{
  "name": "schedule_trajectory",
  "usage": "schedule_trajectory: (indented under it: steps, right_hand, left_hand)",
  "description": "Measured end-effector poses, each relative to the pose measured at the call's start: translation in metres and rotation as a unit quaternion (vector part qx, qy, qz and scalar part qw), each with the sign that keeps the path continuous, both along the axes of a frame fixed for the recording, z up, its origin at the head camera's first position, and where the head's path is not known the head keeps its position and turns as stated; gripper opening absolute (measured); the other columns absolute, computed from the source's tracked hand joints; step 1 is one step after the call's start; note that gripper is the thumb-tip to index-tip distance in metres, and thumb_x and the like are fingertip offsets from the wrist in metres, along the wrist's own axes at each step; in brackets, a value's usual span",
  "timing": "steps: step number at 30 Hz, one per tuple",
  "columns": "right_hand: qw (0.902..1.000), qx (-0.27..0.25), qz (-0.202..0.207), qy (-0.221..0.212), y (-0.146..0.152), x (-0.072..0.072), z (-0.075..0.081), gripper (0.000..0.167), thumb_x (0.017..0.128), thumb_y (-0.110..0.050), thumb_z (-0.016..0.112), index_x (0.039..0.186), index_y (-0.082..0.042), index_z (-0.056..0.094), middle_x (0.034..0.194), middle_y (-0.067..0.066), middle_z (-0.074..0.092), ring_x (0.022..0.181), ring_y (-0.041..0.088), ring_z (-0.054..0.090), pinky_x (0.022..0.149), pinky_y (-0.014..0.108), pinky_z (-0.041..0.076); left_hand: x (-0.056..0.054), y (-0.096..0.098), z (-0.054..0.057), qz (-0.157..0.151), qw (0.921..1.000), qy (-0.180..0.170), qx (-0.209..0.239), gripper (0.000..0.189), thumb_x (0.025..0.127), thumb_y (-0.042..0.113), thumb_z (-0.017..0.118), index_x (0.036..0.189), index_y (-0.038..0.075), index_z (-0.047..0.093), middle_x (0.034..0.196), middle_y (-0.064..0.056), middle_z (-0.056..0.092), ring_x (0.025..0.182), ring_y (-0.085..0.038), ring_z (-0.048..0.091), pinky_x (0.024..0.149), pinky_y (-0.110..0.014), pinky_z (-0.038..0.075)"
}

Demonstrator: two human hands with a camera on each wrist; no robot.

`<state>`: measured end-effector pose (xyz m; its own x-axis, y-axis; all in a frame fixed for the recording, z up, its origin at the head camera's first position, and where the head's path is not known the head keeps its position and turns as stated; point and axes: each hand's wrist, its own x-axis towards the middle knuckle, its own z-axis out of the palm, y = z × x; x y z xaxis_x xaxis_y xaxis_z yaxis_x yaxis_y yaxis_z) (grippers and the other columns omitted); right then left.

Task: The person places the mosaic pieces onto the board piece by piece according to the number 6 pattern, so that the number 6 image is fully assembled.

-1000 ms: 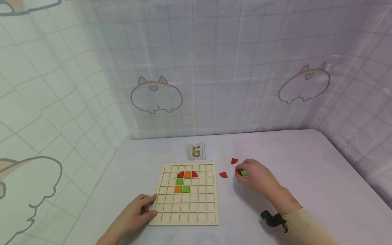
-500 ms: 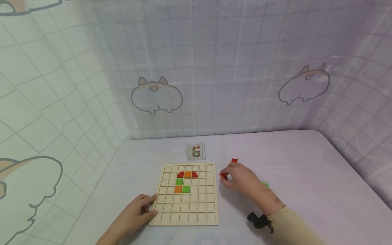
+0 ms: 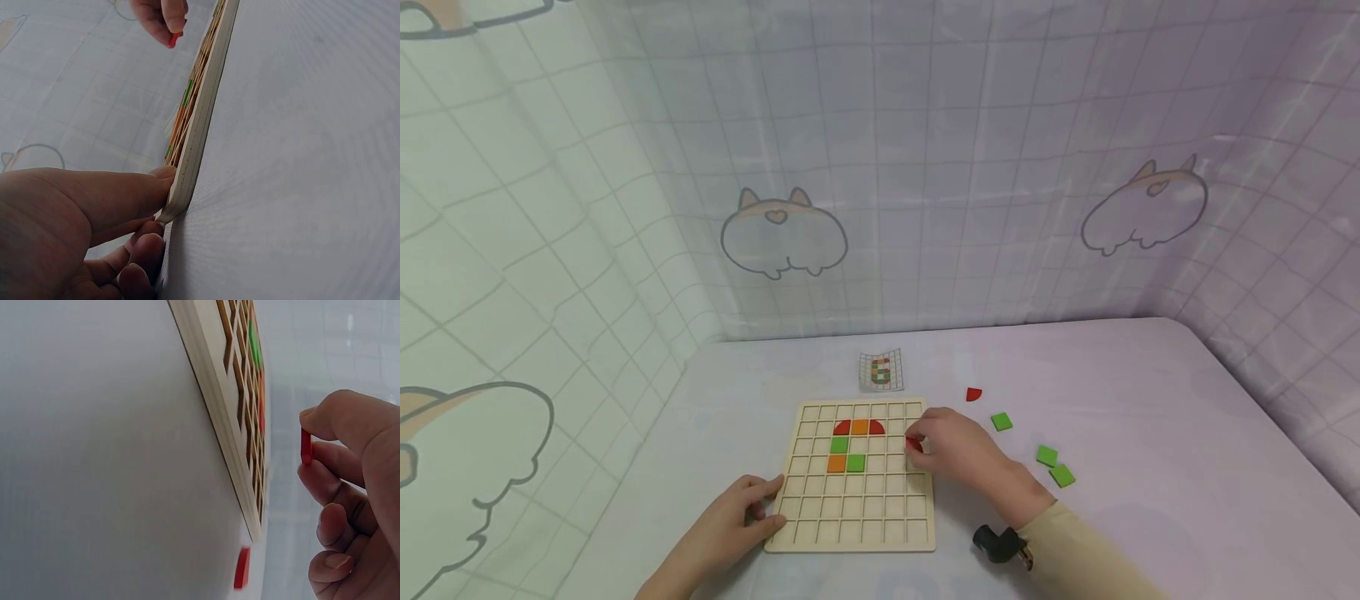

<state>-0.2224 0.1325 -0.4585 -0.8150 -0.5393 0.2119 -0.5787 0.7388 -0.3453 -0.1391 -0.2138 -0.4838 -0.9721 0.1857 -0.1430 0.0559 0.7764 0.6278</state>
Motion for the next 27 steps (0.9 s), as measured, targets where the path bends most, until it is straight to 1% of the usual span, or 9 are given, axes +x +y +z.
schedule_trajectory:
  steps: [6,13,20,23,27]
  right_hand:
    - [0.9997,0.002,0.024,-0.010,-0.016,0.000,-0.005,0.008,0.086,-0.023,0.075,0.093,-0.018,0.077,0.081,-0.012,0.059,0.076,0.005,0.049,0.068,0.023,0.046]
    - [0.9989,0.000,0.040,-0.025,-0.034,0.001,-0.010,0.013,0.089,-0.028,0.074,0.095,-0.017,0.078,0.082,-0.013,0.059,0.076,0.005,0.050,0.066,0.021,0.046]
    - [0.9983,0.016,0.052,-0.018,-0.043,-0.001,-0.018,0.014,0.090,-0.030,0.073,0.096,-0.018,0.077,0.080,-0.016,0.055,0.077,0.005,0.050,0.072,0.023,0.046]
    - [0.9980,0.023,0.057,-0.017,-0.046,-0.003,-0.020,0.012,0.090,-0.030,0.073,0.095,-0.019,0.077,0.076,-0.016,0.051,0.074,0.005,0.048,0.069,0.023,0.044]
    - [0.9977,0.027,0.055,-0.030,-0.050,-0.004,-0.022,0.012,0.090,-0.030,0.073,0.095,-0.020,0.077,0.075,-0.016,0.050,0.072,0.005,0.047,0.066,0.022,0.043]
  left_hand:
    - [-0.001,-0.002,0.001,-0.003,1.0000,-0.002,0.000,0.064,0.085,0.035,0.078,0.138,0.005,0.058,0.099,0.003,0.049,0.082,-0.012,0.047,0.065,-0.026,0.040]
    - [-0.002,-0.002,-0.001,-0.003,1.0000,-0.003,0.000,0.064,0.085,0.034,0.079,0.138,0.005,0.058,0.099,0.003,0.049,0.082,-0.012,0.047,0.065,-0.026,0.040]
    - [-0.001,-0.002,-0.001,0.000,1.0000,-0.008,0.002,0.064,0.085,0.035,0.078,0.138,0.005,0.058,0.099,0.002,0.048,0.082,-0.012,0.047,0.065,-0.026,0.039]
    - [-0.001,-0.002,-0.001,0.002,1.0000,-0.007,0.000,0.064,0.085,0.035,0.078,0.138,0.005,0.058,0.099,0.002,0.049,0.082,-0.012,0.047,0.065,-0.026,0.040]
    - [-0.001,-0.002,-0.002,-0.001,1.0000,-0.006,0.002,0.064,0.085,0.035,0.078,0.138,0.005,0.058,0.099,0.002,0.049,0.082,-0.012,0.047,0.065,-0.026,0.040]
